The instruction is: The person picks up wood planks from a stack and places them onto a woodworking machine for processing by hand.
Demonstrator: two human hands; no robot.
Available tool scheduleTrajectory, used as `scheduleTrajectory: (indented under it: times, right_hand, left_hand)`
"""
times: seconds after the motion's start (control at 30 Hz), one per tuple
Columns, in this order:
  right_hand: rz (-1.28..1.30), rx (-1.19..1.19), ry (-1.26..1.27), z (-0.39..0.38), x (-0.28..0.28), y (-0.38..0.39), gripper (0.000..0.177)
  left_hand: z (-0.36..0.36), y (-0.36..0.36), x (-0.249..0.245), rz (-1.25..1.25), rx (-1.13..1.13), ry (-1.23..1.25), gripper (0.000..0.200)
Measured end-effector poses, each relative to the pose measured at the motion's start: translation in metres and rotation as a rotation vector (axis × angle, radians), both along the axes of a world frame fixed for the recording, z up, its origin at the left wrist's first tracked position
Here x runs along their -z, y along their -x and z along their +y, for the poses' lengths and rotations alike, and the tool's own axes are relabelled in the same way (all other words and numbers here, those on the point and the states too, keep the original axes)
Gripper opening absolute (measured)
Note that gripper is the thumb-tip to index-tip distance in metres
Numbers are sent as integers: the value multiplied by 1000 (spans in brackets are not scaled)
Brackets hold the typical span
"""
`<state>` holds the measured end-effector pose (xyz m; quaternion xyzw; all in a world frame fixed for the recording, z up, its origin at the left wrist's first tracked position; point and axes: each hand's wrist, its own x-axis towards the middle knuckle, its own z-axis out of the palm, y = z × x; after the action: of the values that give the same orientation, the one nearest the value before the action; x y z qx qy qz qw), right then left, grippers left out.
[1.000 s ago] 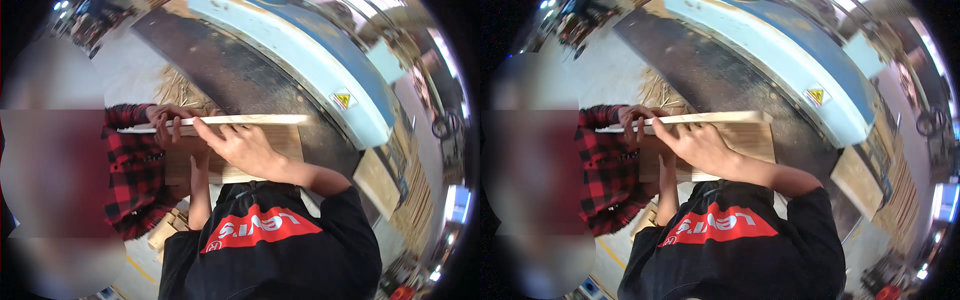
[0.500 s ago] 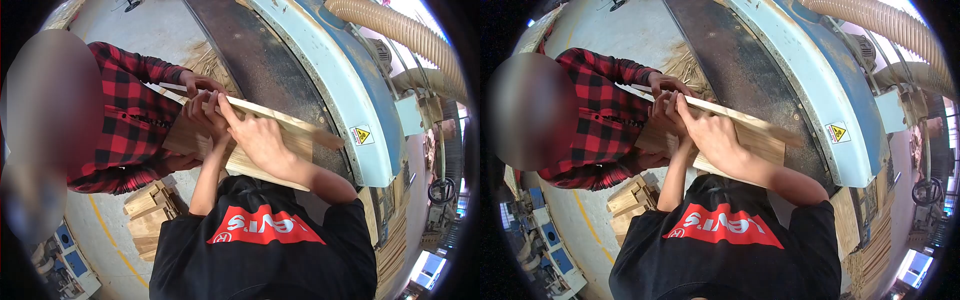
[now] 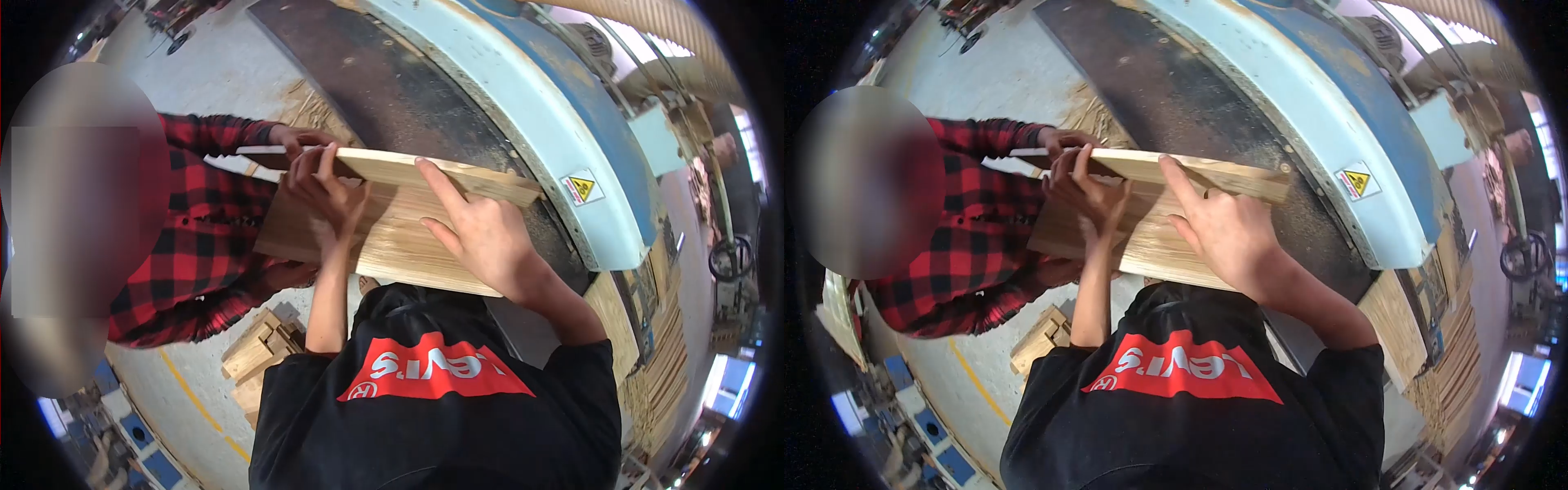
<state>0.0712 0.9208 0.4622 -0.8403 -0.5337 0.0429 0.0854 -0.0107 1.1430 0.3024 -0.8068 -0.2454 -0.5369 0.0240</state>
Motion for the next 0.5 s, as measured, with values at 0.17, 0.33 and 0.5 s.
scheduleTrajectory:
  times: [0.17, 0.33, 0.5]
  right_hand:
    - [-1, 100, -230, -48, 12, -8, 72]
    - [13, 260, -213, -80, 4, -2, 65]
    - [209, 645, -698, -105, 28, -8, 71]
  left_hand:
    - [4, -6, 11, 11, 16, -60, 87]
    - [2, -4, 4, 12, 23, -54, 84]
    - [8, -9, -1, -14, 2, -91, 83]
